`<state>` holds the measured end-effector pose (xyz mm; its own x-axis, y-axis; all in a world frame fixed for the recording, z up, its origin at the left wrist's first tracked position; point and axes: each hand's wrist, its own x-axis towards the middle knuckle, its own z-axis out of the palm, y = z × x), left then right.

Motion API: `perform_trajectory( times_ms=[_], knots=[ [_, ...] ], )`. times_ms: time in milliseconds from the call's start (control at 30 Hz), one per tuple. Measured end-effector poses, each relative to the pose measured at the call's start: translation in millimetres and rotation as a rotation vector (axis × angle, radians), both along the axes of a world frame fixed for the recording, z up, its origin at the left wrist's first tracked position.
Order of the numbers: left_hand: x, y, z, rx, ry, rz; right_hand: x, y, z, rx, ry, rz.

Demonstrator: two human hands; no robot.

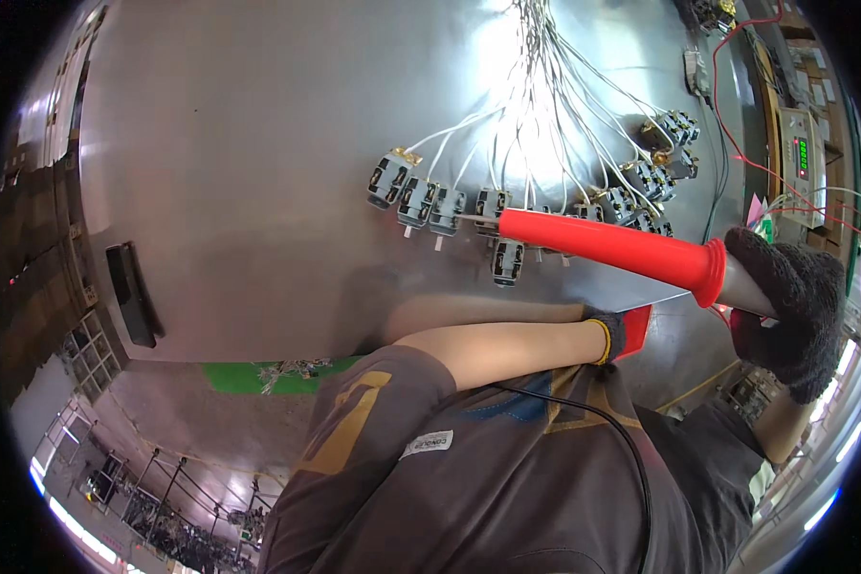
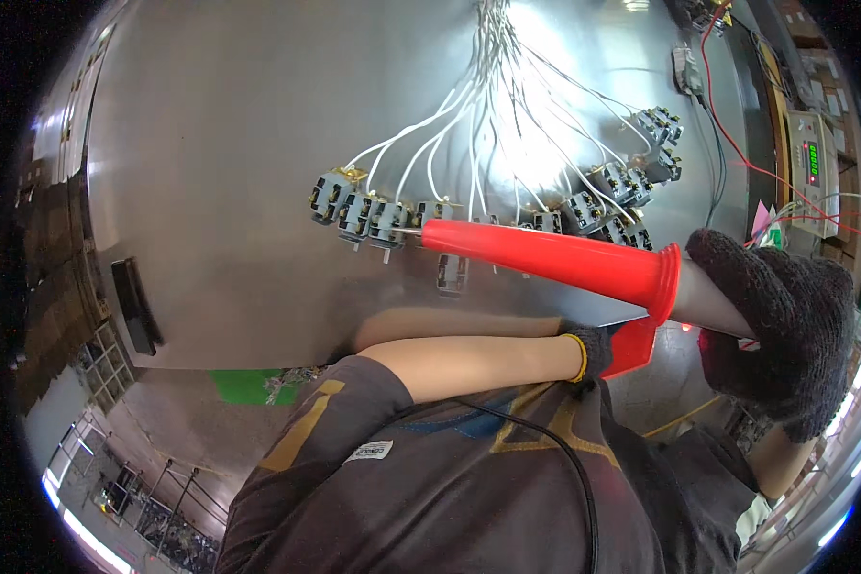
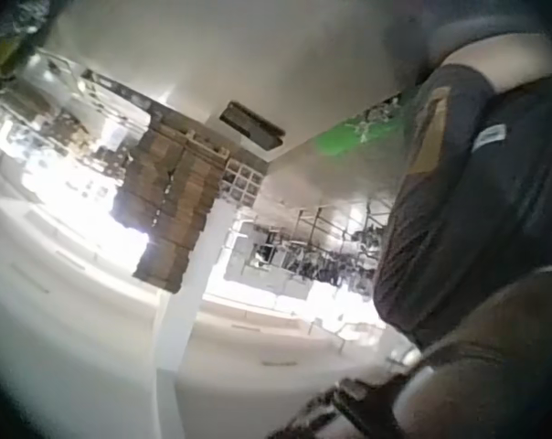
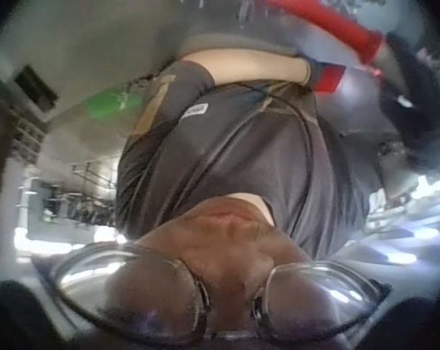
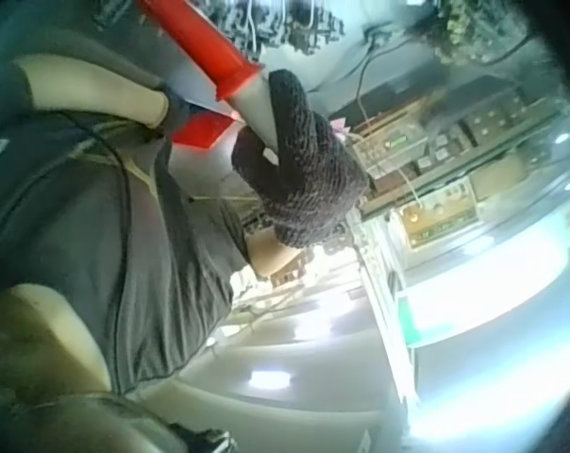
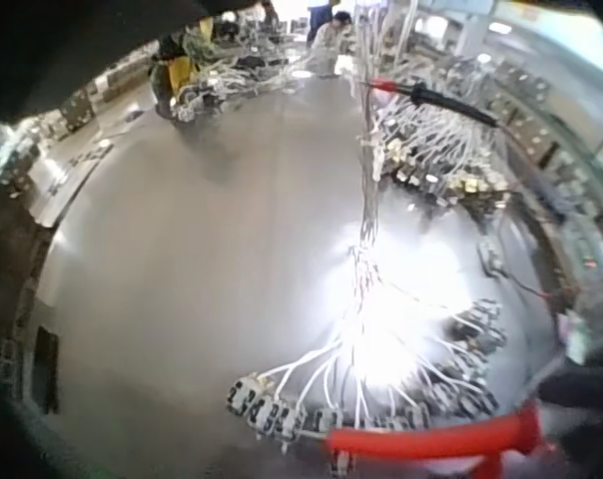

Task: Assembling and organizing electronic wiring harnesses using connectors and specialized tools.

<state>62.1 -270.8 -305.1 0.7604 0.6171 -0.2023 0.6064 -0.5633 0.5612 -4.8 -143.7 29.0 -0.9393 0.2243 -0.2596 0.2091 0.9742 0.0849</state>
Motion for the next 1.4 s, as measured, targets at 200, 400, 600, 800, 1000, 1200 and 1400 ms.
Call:
perform_trajectory(
  times_ms=[200,400,600,800,1000,1200,1400],
  knots=[
    [14.5,-6.4,-19.8,0.115,0.057,-0.013,-0.4,-19.8,-6.7,0.077,0.031,0.055],
    [31.5,2.0,-28.6,0.086,0.041,0.02,-7.3,-24.9,-10.3,0.072,0.042,0.067],
    [40.1,-0.5,-40.0,0.08,0.013,0.029,-1.6,-13.4,-19.7,0.061,0.034,0.053],
    [45.9,0.9,-63.3,0.063,0.008,0.062,8.1,-12.7,-30.4,0.071,0.13,0.078],
    [35.9,-2.2,-58.6,0.177,0.024,0.065,22.6,-20.6,-41.8,0.13,0.098,0.049],
    [14.8,0.0,-34.8,0.397,0.067,0.046,6.5,-56.1,-40.2,0.08,0.175,-0.023],
    [8.0,8.8,5.0,0.584,0.091,0.026,-11.7,-77.9,-52.7,0.127,0.261,-0.143]
  ],
)
